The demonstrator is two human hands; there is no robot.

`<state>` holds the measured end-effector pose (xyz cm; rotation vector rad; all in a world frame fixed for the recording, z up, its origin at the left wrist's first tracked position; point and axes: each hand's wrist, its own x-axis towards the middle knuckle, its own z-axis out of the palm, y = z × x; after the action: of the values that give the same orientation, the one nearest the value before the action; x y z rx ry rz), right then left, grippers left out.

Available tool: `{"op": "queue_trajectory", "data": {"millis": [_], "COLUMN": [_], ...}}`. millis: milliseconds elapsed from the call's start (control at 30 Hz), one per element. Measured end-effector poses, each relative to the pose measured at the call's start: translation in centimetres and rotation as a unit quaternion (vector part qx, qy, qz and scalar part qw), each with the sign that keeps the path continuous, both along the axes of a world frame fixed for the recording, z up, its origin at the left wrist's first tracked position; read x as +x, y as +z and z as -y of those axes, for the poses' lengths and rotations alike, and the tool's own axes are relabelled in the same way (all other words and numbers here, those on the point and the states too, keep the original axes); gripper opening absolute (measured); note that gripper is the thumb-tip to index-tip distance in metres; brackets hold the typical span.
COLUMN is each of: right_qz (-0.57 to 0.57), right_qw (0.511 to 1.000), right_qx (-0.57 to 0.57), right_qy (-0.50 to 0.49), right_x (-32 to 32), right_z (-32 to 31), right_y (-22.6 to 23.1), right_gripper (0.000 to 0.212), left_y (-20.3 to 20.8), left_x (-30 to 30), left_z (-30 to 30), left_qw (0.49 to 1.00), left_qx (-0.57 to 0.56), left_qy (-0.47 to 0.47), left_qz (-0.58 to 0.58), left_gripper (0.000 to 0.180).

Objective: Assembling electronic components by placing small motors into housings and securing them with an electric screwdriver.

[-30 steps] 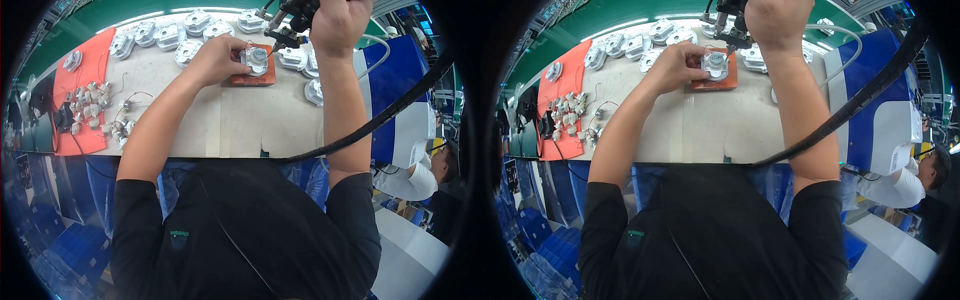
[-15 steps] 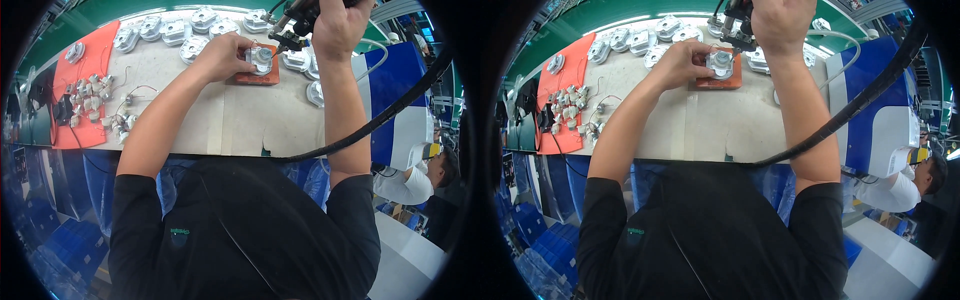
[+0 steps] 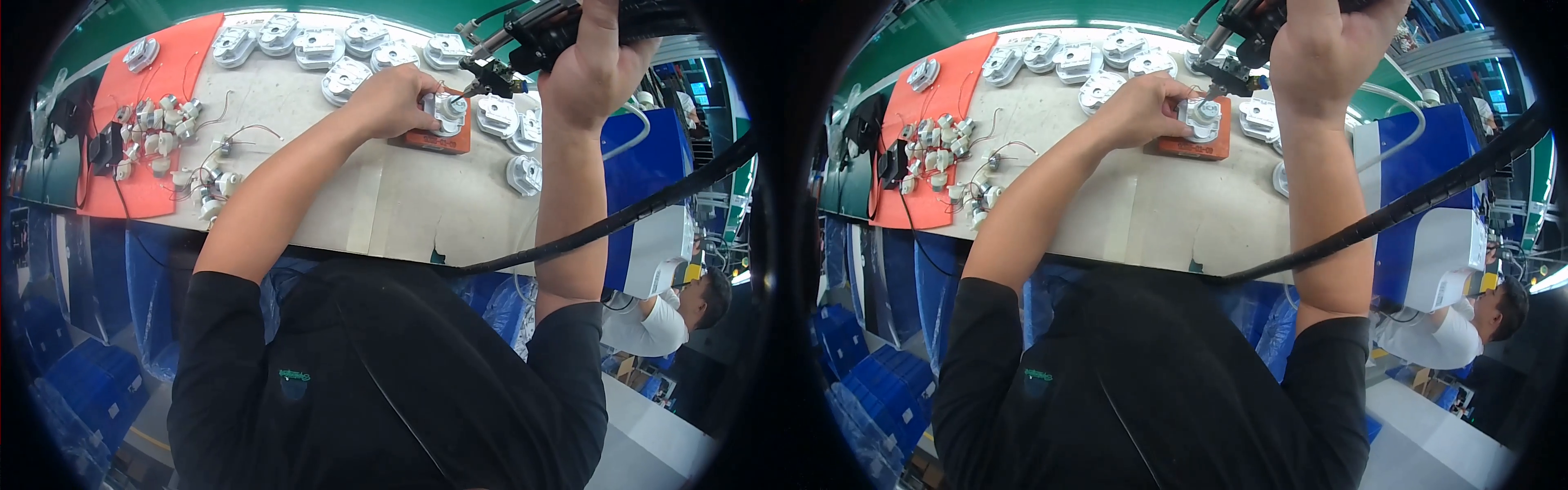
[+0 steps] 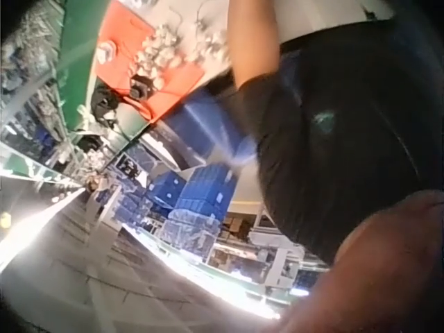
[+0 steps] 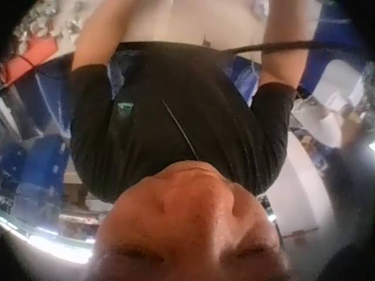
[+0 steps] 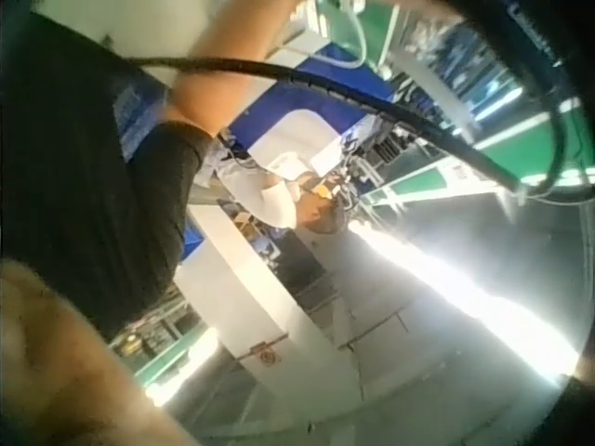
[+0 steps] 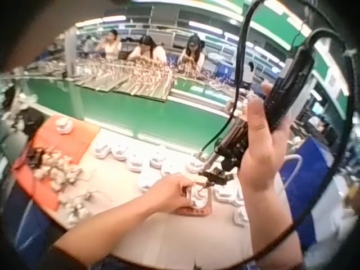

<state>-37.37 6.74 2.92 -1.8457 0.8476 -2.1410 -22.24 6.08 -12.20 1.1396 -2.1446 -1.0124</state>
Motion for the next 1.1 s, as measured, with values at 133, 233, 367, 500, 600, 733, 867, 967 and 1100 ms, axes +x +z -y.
{"op": "queue_trajectory", "data": {"millis": [133, 233, 367, 500, 600, 733, 867, 967, 1100], "right_qz": [-0.019, 0.000, 0.015, 0.016, 0.028, -0.009, 0.032, -0.057, -0.022], "right_qw": [0.999, 0.998, 1.000, 0.999, 0.998, 0.999, 0.993, 0.997, 0.997], "right_qx": [-0.002, 0.056, 0.009, 0.043, 0.056, 0.030, 0.094, 0.040, 0.075], "right_qy": [-0.035, -0.007, -0.001, 0.005, 0.023, 0.027, 0.058, 0.028, -0.021], "right_x": [0.2, 1.2, 0.5, 0.4, 0.5, 0.0, 0.6, -2.1, -0.8], "right_z": [0.7, 0.0, 1.5, 1.4, 1.3, 2.0, 1.9, 1.6, -0.6], "right_y": [-1.1, -1.2, -2.1, -2.6, -2.7, -2.7, -1.1, 5.0, 10.8], "right_gripper": [0.038, 0.038, 0.037, 0.034, 0.032, 0.029, 0.035, 0.035, 0.038], "left_y": [1.5, 1.3, 1.0, 1.1, 0.8, 1.7, -0.5, 0.1, 1.3], "left_x": [-0.1, 0.2, -0.1, -0.2, -0.2, -0.3, 0.0, -0.3, 0.1], "left_z": [-0.3, -0.3, -0.2, -0.1, -0.2, -0.4, 0.3, 0.3, -0.3], "left_qw": [0.999, 0.999, 0.999, 0.999, 0.999, 1.000, 0.999, 0.999, 1.000], "left_qx": [0.039, 0.045, 0.040, 0.035, 0.025, 0.024, -0.028, -0.040, -0.008], "left_qy": [-0.008, 0.000, 0.004, 0.001, 0.009, 0.005, 0.022, 0.009, -0.001], "left_qz": [0.023, 0.014, 0.015, 0.020, 0.020, 0.014, 0.003, 0.004, 0.028], "left_gripper": [0.052, 0.053, 0.054, 0.055, 0.054, 0.053, 0.049, 0.051, 0.046]}}
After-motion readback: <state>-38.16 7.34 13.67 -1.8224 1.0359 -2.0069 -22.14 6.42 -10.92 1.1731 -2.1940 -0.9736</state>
